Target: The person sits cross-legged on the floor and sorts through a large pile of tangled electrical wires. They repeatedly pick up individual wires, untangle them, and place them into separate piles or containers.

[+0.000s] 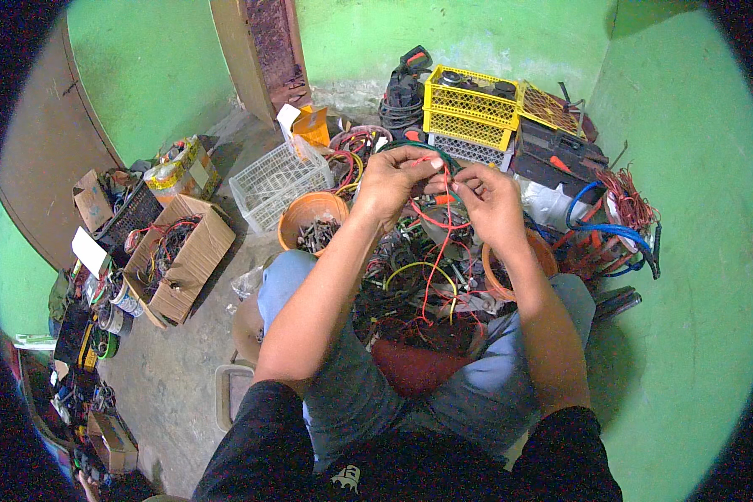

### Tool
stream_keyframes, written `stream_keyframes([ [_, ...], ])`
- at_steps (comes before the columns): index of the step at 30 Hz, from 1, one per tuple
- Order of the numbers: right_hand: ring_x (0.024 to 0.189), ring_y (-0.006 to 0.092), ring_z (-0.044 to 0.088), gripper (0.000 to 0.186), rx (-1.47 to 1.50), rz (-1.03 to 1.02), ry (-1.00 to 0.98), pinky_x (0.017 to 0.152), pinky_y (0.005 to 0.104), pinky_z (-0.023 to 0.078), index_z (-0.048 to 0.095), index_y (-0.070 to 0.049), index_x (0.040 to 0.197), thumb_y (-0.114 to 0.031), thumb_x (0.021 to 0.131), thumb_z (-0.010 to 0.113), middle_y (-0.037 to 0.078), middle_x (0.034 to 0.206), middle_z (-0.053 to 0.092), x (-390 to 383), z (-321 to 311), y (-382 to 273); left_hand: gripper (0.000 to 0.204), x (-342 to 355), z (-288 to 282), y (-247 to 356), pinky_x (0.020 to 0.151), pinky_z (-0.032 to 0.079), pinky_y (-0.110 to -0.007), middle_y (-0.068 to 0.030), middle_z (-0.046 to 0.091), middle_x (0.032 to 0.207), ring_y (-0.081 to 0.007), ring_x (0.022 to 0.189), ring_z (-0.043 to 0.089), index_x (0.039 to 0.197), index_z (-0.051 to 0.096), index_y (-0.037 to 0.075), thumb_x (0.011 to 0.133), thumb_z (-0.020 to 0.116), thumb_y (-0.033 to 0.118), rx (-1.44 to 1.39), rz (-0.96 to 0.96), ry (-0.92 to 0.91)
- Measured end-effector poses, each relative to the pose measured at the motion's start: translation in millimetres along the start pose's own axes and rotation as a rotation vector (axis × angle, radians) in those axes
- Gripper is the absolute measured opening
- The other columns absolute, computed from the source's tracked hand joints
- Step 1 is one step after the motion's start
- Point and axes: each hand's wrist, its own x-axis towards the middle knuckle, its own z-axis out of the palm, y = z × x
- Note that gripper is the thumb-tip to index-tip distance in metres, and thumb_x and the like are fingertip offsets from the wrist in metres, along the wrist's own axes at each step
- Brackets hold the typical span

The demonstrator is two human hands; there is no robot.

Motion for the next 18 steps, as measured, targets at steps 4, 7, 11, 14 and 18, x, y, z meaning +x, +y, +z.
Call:
stream_keyframes([
  [4,0.07,0.0255,0.065,0.011,-0.074,-0.062,-0.017,0.065,0.0357,0.05,0.065,-0.001,0.086,-0.002,0.076,0.067,0.013,0.079,0.065,-2,0,-3,0.026,1,-3,-6,0.073,0.058,-0.03,-0.0158,0.067,0.097,-0.0201,0.082,0.068,0.109,0.061,-0.008,0.088,0.065,0.007,-0.076,-0.04,-0.038],
  [7,0.073,0.0288,0.065,0.011,-0.13,-0.096,-0.019,0.068,0.0381,0.05,0.066,-0.001,0.086,-0.001,0.075,0.067,0.014,0.081,0.065,-3,0,-5,0.026,2,-4,-6,0.074,0.058,-0.029,-0.0151,0.068,0.096,-0.0195,0.083,0.068,0.109,0.062,-0.008,0.087,0.065,0.007,-0.03,-0.058,-0.074],
  [11,0.077,0.0307,0.063,0.011,-0.198,-0.14,-0.043,0.07,0.0395,0.049,0.067,-0.001,0.086,-0.001,0.076,0.066,0.014,0.082,0.063,-5,-1,-12,0.024,1,-6,-6,0.073,0.058,-0.029,-0.014,0.068,0.094,-0.0187,0.08,0.068,0.106,0.064,-0.007,0.087,0.066,0.007,0.047,-0.063,-0.05],
  [14,0.079,0.0318,0.062,0.011,-0.224,-0.177,-0.055,0.071,0.0396,0.049,0.067,-0.002,0.087,-0.001,0.076,0.066,0.015,0.082,0.061,-5,-2,-13,0.022,3,-4,-11,0.071,0.058,-0.028,-0.0128,0.069,0.092,-0.0172,0.077,0.067,0.104,0.065,-0.006,0.087,0.066,0.008,0.082,-0.022,-0.022],
  [18,0.079,0.0321,0.062,0.01,-0.192,-0.15,-0.107,0.073,0.039,0.049,0.069,-0.003,0.089,-0.003,0.079,0.065,0.015,0.083,0.061,-3,-4,-12,0.019,2,-2,-10,0.068,0.056,-0.027,-0.0107,0.07,0.086,-0.0146,0.073,0.066,0.099,0.067,-0.006,0.086,0.068,0.009,0.243,0.064,0.025],
])
